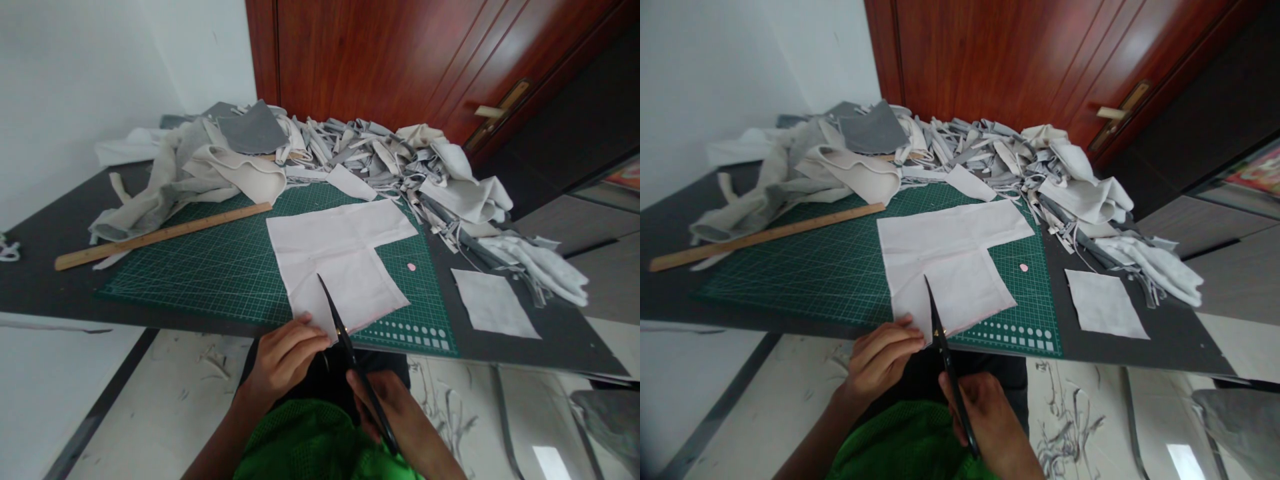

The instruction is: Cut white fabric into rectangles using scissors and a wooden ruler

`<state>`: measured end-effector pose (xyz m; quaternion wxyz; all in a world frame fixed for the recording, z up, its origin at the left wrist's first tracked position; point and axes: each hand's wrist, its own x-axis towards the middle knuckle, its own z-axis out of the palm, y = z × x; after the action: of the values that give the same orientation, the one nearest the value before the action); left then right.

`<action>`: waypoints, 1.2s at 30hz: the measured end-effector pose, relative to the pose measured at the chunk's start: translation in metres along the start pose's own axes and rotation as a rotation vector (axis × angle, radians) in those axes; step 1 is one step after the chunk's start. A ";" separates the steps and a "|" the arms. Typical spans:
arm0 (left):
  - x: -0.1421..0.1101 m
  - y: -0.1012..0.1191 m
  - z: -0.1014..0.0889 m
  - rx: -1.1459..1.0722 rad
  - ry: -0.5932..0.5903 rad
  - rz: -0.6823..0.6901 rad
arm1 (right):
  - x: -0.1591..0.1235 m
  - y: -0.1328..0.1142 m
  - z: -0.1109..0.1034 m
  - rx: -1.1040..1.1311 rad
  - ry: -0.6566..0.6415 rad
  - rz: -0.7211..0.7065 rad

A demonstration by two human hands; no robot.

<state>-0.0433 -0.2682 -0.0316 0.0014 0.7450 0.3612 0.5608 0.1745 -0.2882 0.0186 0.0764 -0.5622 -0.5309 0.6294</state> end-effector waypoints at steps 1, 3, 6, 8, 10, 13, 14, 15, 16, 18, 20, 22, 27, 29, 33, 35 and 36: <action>0.000 0.000 0.000 -0.008 0.004 0.000 | 0.000 -0.002 0.000 -0.001 0.002 -0.003; -0.001 0.000 -0.001 -0.024 0.011 0.001 | -0.001 -0.006 -0.001 -0.016 0.008 -0.025; -0.002 0.001 -0.002 -0.052 0.020 0.009 | 0.002 -0.010 -0.001 -0.034 0.010 -0.067; -0.002 0.001 -0.003 -0.071 0.020 0.011 | 0.005 -0.012 0.000 -0.039 0.012 -0.084; -0.001 0.003 -0.005 -0.080 0.007 0.009 | 0.008 -0.015 0.001 -0.039 0.006 -0.088; 0.002 0.005 -0.009 -0.078 -0.023 0.011 | 0.012 -0.018 0.001 -0.052 -0.011 -0.099; 0.003 0.005 -0.009 -0.076 -0.024 0.016 | 0.013 -0.018 0.000 -0.060 -0.009 -0.102; 0.003 0.005 -0.010 -0.074 -0.024 0.018 | 0.014 -0.018 -0.001 -0.068 -0.007 -0.103; 0.003 0.005 -0.010 -0.071 -0.023 0.016 | 0.014 -0.018 -0.001 -0.072 -0.005 -0.100; 0.002 0.005 -0.010 -0.068 -0.022 0.013 | 0.014 -0.018 -0.003 -0.071 -0.012 -0.084; 0.002 0.004 -0.010 -0.063 -0.019 0.011 | 0.014 -0.018 -0.004 -0.079 -0.014 -0.072; 0.002 0.005 -0.010 -0.060 -0.011 0.005 | 0.013 -0.020 -0.004 -0.115 0.006 -0.088; 0.003 0.005 -0.010 -0.108 -0.012 0.013 | 0.013 -0.025 -0.008 -0.187 0.022 -0.085; 0.003 0.005 -0.010 -0.117 -0.011 0.010 | 0.015 -0.024 -0.011 -0.190 0.010 -0.074; 0.002 0.004 -0.009 -0.116 -0.011 0.015 | 0.019 -0.015 -0.015 -0.229 0.022 -0.148; 0.001 0.003 -0.009 -0.114 -0.019 0.019 | 0.020 -0.009 -0.014 -0.230 0.022 -0.153; 0.001 0.003 -0.009 -0.110 -0.025 0.018 | 0.021 -0.007 -0.014 -0.225 0.021 -0.152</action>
<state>-0.0492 -0.2736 -0.0259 0.0417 0.7540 0.3232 0.5703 0.1748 -0.2628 0.0133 0.0658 -0.5319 -0.6383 0.5525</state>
